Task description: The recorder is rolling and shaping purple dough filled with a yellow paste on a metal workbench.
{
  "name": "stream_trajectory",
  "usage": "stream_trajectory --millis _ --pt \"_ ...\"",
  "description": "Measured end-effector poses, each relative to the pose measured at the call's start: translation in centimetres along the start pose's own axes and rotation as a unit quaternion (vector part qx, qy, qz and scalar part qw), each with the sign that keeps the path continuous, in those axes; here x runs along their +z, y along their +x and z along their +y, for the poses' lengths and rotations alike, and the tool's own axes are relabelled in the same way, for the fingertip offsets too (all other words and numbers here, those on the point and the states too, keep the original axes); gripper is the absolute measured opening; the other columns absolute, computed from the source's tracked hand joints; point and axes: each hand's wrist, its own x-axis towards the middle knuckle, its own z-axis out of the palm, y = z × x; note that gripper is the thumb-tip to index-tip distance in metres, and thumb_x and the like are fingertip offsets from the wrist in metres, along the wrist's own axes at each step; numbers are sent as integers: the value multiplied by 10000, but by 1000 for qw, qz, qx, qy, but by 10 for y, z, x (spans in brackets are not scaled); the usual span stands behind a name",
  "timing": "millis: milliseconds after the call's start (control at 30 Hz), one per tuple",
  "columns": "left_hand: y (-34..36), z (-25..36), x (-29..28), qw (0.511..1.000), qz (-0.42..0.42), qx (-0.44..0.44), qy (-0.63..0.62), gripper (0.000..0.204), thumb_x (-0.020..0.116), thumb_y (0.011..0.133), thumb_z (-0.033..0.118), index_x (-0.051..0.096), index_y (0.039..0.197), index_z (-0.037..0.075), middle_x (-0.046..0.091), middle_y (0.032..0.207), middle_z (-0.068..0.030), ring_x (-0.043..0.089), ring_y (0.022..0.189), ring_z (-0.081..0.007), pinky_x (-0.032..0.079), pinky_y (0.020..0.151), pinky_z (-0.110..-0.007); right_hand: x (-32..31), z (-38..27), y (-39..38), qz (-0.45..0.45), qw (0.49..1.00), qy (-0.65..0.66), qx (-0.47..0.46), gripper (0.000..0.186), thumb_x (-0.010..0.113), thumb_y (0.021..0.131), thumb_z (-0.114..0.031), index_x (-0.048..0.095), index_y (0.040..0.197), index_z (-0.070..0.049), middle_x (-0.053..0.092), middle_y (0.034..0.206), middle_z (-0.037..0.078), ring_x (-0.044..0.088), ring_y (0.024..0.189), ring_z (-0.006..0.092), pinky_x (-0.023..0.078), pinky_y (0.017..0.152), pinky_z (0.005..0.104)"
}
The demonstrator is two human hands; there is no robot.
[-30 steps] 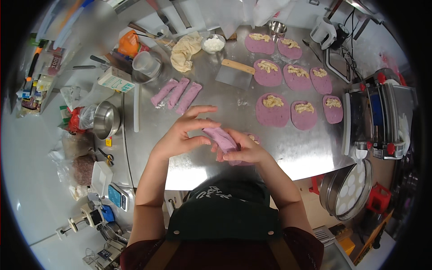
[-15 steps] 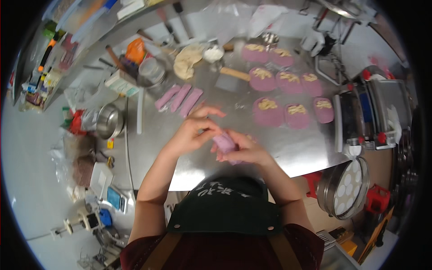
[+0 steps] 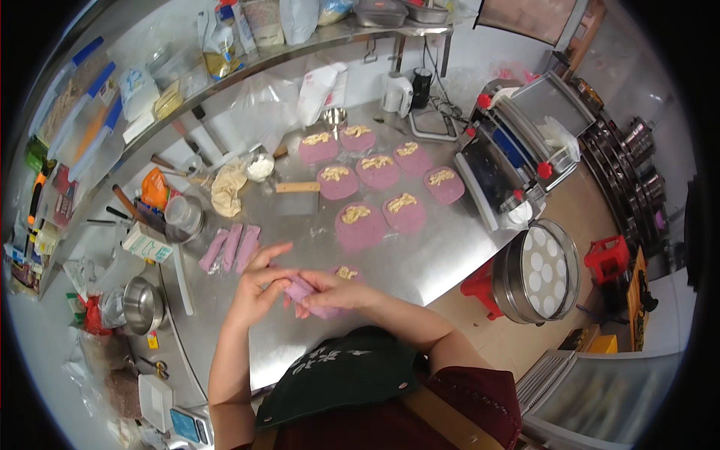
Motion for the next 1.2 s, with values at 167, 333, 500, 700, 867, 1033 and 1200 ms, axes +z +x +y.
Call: stream_trajectory --millis 167,333,500,700,867,1033,1200 --pt "4 -7 -1 995 -36 61 65 122 674 765 101 723 876 105 546 1257 -93 478 1173 -299 352 967 -421 -4 3 -5 -7 999 -11 -41 533 527 924 -379 368 1296 -32 522 1145 108 574 928 160 498 790 306" --pt "3 -4 2 999 -30 33 31 111 688 749 96 720 855 108 530 1272 -94 428 1233 -311 311 995 -457 5 -4 -5 25 998 -39 -35 776 367 889 -641 337 1337 -9 523 1152 123 586 957 190 506 789 323" --pt "-4 1 -4 991 -55 85 91 126 703 730 116 724 854 113 518 1284 -112 384 1268 -339 281 1014 -493 15 -4 -2 45 998 -48 -8 916 238 820 -756 355 1330 -3 532 1134 122 595 949 193 521 775 324" --pt "-11 -6 -4 987 -66 69 127 171 724 710 188 737 879 171 488 1326 -109 334 1308 -370 154 1081 -542 19 -4 2 53 997 -39 31 1039 202 747 -822 312 1355 13 510 1180 130 580 996 213 507 822 352" --pt "-12 3 2 975 -64 98 190 169 734 700 210 741 868 204 469 1347 -82 315 1324 -351 122 1086 -560 16 0 2 70 996 33 48 1034 212 759 -815 314 1367 16 510 1204 126 574 1029 210 508 825 342" --pt "-17 -9 5 978 -73 81 176 177 709 721 170 731 887 228 453 1361 -63 268 1350 -346 56 1097 -554 17 3 5 72 995 34 55 1097 226 728 -842 263 1380 39 457 1288 132 535 1109 213 501 840 368" --pt "-22 0 23 984 45 75 153 141 697 723 133 723 840 207 485 1304 -62 297 1328 -343 61 1091 -566 14 3 7 118 985 114 53 1105 222 728 -843 226 1398 35 402 1354 143 444 1227 233 413 966 401"
